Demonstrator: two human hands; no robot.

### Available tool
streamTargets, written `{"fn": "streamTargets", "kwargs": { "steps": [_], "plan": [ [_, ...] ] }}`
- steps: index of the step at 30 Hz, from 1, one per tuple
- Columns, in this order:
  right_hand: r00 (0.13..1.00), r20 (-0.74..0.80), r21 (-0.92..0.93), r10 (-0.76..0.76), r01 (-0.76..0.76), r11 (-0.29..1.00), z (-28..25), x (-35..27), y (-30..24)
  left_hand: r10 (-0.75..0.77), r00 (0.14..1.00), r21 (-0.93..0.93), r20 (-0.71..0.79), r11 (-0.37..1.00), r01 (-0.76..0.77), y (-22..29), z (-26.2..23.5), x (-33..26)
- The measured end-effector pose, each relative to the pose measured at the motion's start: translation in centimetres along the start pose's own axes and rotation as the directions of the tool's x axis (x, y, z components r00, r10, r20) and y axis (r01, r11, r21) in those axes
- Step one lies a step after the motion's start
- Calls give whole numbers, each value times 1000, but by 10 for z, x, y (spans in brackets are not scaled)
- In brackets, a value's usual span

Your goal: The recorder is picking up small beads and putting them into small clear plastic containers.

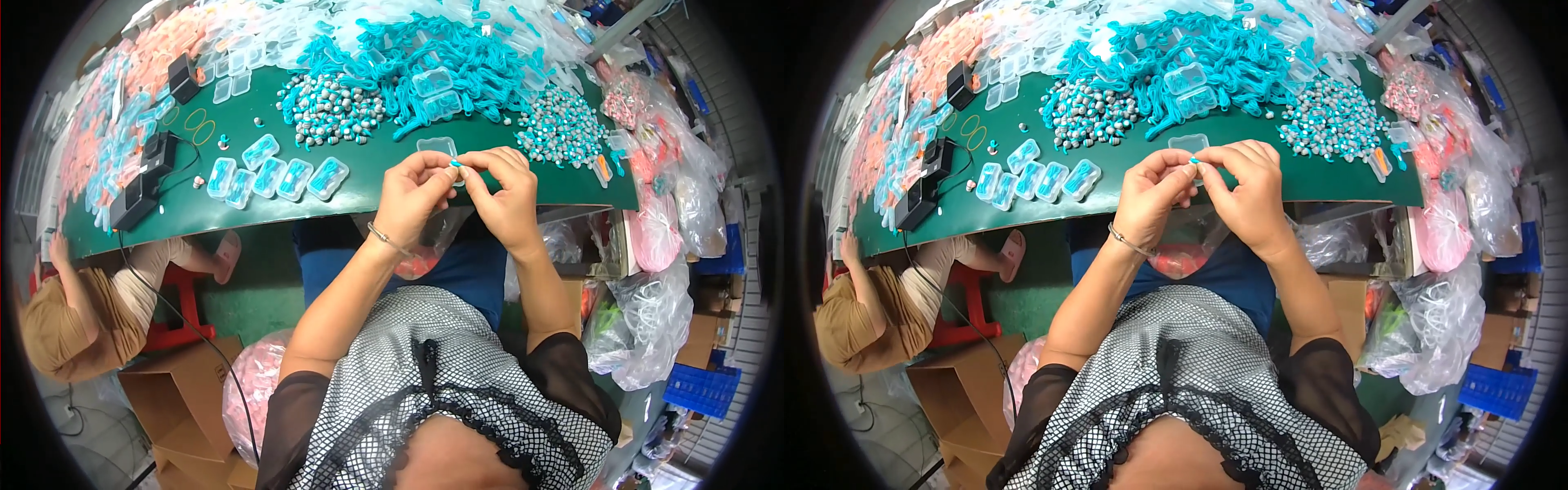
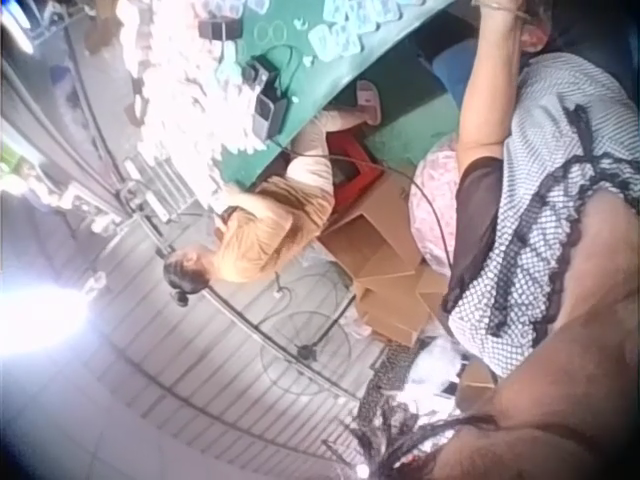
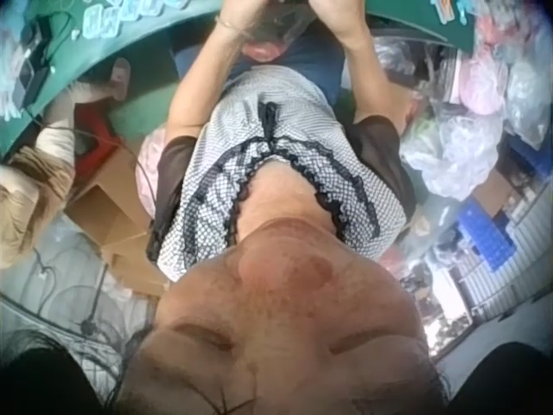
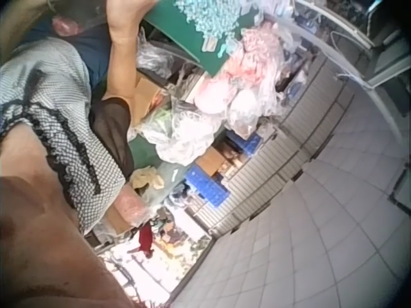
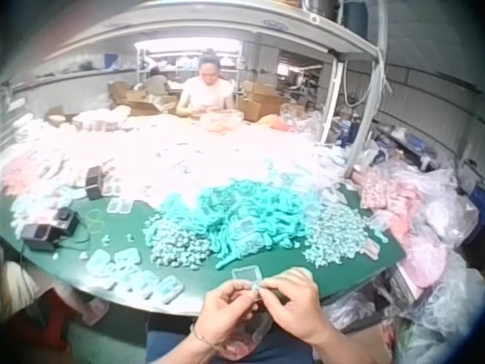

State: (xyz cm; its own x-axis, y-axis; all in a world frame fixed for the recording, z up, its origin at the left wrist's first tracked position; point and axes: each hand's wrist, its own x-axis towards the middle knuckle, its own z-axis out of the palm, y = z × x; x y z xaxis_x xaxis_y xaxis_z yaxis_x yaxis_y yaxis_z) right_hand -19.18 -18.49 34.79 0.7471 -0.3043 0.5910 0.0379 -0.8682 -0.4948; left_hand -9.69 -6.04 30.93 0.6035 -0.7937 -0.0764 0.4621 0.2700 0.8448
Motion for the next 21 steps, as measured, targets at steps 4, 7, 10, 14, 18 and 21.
{"fn": "streamTargets", "kwargs": {
  "steps": [4, 7, 10, 14, 18, 21],
  "plan": [
    [999, 0, -19, -45, 45, 999, 2, -1, -5, 16, 998, -143, -63, 989, -25, -3, 2, -2],
    [997, -23, -32, -68, 68, 997, 6, -3, -8, 34, 996, -201, -78, 978, -49, -8, -1, 1],
    [990, -37, -87, -135, 132, 987, 7, -5, -10, 43, 997, -243, -66, 968, -58, -8, -1, 2],
    [998, -29, 19, -64, 65, 998, 5, -4, -4, 17, 999, -269, -30, 963, -25, -7, -1, 0],
    [999, 15, 97, 37, -38, 995, 1, -3, -1, -30, 999, -267, -24, 963, 23, 1, 3, -5],
    [998, 39, 112, 51, -55, 992, 0, -3, -3, -9, 999, -214, -36, 977, 1, -3, 1, -5]
  ]
}}
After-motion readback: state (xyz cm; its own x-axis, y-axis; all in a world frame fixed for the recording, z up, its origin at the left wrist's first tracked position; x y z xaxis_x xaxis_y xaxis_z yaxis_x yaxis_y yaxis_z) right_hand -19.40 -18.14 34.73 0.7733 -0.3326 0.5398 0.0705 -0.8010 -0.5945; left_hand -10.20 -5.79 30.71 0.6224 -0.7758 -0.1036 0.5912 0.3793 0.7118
